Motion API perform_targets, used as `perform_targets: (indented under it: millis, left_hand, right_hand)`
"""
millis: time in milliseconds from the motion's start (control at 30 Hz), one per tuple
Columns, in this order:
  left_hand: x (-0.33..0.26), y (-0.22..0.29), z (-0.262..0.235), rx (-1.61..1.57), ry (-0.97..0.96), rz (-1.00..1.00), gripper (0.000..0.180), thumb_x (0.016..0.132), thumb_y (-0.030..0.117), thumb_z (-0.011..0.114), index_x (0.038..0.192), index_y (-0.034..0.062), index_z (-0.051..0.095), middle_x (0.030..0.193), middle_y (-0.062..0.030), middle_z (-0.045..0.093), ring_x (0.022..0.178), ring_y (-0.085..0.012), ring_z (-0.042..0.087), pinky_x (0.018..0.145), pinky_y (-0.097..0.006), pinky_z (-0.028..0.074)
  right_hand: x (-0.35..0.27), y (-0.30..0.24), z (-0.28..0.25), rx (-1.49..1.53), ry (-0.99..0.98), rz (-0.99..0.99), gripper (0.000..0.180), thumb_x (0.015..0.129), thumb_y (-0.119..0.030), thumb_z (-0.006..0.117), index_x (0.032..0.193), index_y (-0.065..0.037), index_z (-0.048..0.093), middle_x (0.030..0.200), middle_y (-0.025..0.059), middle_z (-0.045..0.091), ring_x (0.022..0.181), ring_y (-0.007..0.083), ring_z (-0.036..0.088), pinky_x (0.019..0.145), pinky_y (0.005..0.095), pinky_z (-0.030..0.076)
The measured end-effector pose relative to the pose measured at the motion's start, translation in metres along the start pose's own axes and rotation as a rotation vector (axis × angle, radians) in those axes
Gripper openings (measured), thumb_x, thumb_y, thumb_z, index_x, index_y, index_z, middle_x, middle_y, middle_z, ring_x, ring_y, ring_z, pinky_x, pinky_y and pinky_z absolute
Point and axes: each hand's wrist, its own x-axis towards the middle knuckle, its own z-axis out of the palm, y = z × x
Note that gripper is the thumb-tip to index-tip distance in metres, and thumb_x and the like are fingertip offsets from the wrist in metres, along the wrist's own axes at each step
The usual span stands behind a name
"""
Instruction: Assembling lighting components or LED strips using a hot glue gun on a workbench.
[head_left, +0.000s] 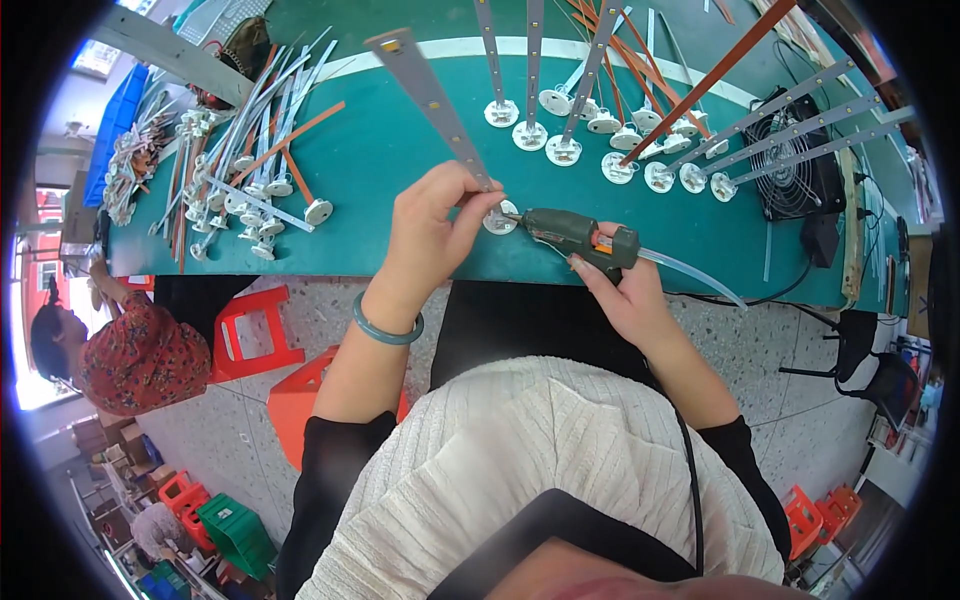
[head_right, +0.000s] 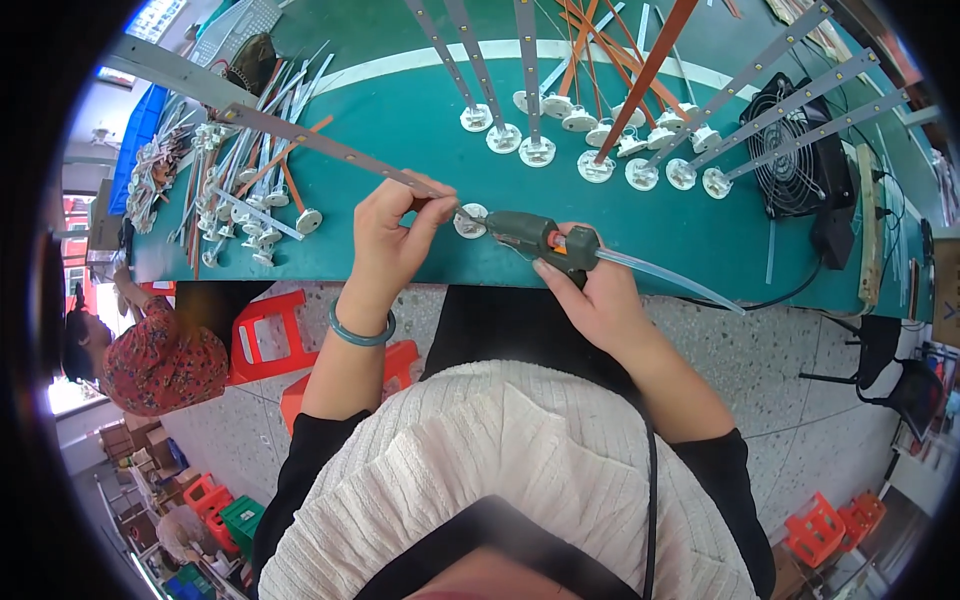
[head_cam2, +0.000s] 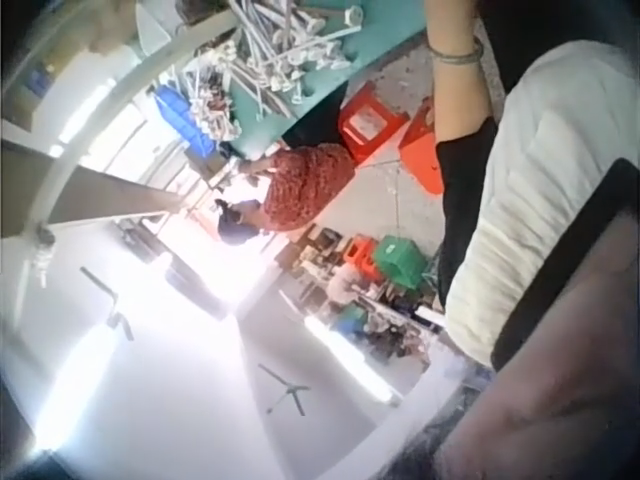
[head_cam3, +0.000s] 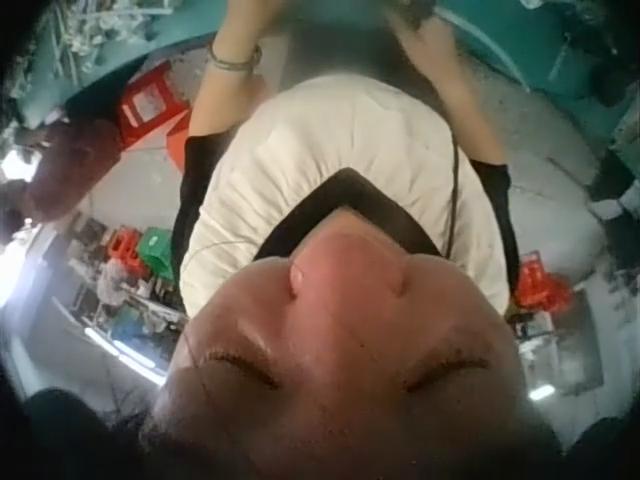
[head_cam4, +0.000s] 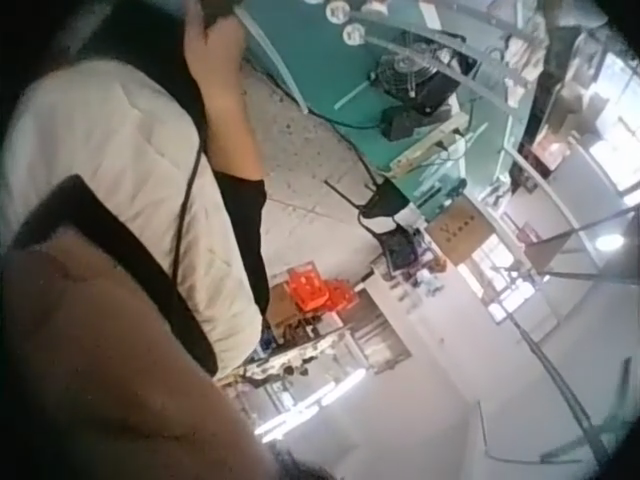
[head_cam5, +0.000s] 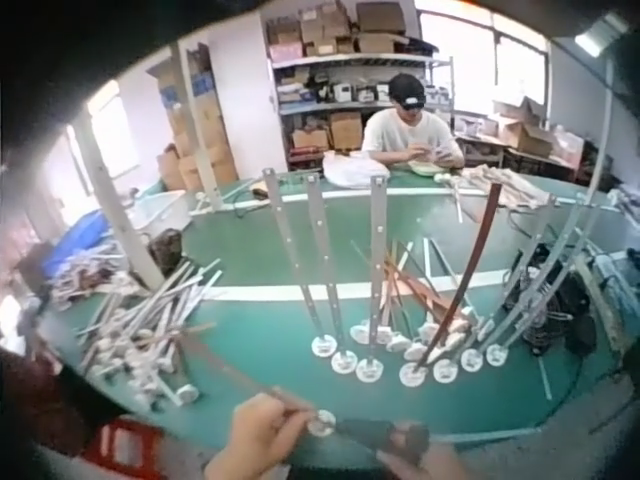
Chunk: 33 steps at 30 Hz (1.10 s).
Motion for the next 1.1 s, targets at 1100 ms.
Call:
perform_targets:
  millis: [1100]
  left_hand:
    - [-0.005,0.001,0.002,0.028,-0.032,-0.043,0.005,0.088,-0.001,0.072,0.091,-0.0015,0.067,0.082,-0.0067,0.068,0.07,-0.0122,0.066,0.064,-0.025,0.052]
  right_hand:
    - [0.001,-0.011,0.005,-0.121,0.029,-0.047,0.037,0.094,-0.02,0.068,0.123,0.0,0.055,0.095,0.0175,0.066,0.082,0.0295,0.066,0.075,0.0365,0.051]
